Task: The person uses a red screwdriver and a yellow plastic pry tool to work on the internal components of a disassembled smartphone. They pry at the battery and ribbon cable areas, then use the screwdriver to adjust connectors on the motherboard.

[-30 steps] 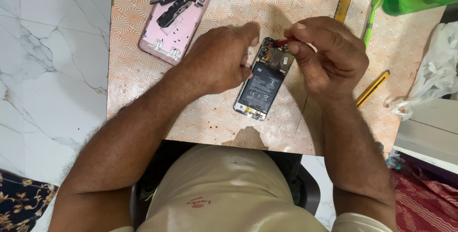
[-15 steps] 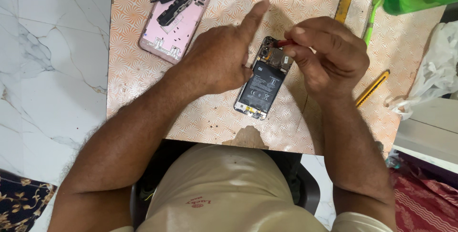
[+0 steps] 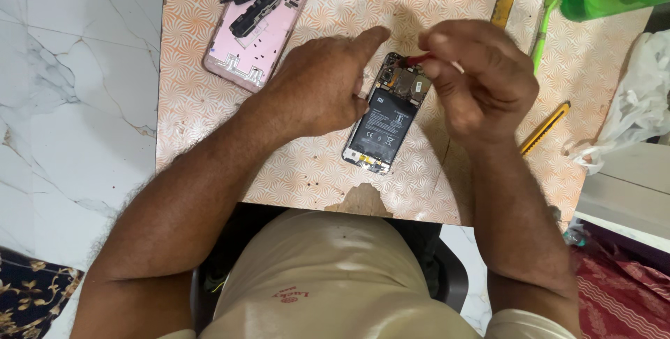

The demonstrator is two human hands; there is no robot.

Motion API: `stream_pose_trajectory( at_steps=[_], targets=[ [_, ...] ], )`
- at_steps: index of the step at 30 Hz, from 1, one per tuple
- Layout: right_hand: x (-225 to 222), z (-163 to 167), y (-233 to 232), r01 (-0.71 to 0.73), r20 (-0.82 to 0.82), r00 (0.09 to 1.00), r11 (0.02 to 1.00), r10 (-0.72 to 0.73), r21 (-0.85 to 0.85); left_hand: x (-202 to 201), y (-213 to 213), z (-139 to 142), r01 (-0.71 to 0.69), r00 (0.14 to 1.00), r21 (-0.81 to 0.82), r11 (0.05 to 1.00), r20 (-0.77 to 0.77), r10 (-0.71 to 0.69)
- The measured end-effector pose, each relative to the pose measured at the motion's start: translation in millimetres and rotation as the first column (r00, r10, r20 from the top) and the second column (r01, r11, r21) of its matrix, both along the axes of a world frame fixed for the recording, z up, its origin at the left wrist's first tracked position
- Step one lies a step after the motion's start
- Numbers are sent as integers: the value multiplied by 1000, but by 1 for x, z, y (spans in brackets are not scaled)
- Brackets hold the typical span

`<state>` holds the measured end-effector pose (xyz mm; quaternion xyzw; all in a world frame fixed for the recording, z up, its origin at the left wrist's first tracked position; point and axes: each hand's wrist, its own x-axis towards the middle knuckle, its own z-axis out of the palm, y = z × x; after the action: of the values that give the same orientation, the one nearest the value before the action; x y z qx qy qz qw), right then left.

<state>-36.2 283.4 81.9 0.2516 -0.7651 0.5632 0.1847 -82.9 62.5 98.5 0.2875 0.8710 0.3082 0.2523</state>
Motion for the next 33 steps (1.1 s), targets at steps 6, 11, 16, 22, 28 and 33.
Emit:
stream_pose_trajectory(
  at_steps=[6,11,16,22,28,33],
  targets=[
    [-4,-2,1,-34,-37,999,999,34,0,0,2,2,-8,1000,-7,1000,22,8],
    [4,3,1,80,3,997,994,-81,77,1,1,1,-15,1000,7,1000,15,15],
    [4,3,0,16,-4,1000,1000,-16,24,2,1,-1,-16,1000,10,1000,22,15],
    [3,6,1,-6,17,1000,1000,6,0,1,2,2,-14,1000,9,1000,24,14],
    [2,7,0,-7,-5,1000,1000,7,22,2,3,4,-12,999,-12,1000,49,12],
    [2,7,0,4,-28,1000,998,-2,63,1,1,4,-14,1000,1,1000,26,14]
  ],
)
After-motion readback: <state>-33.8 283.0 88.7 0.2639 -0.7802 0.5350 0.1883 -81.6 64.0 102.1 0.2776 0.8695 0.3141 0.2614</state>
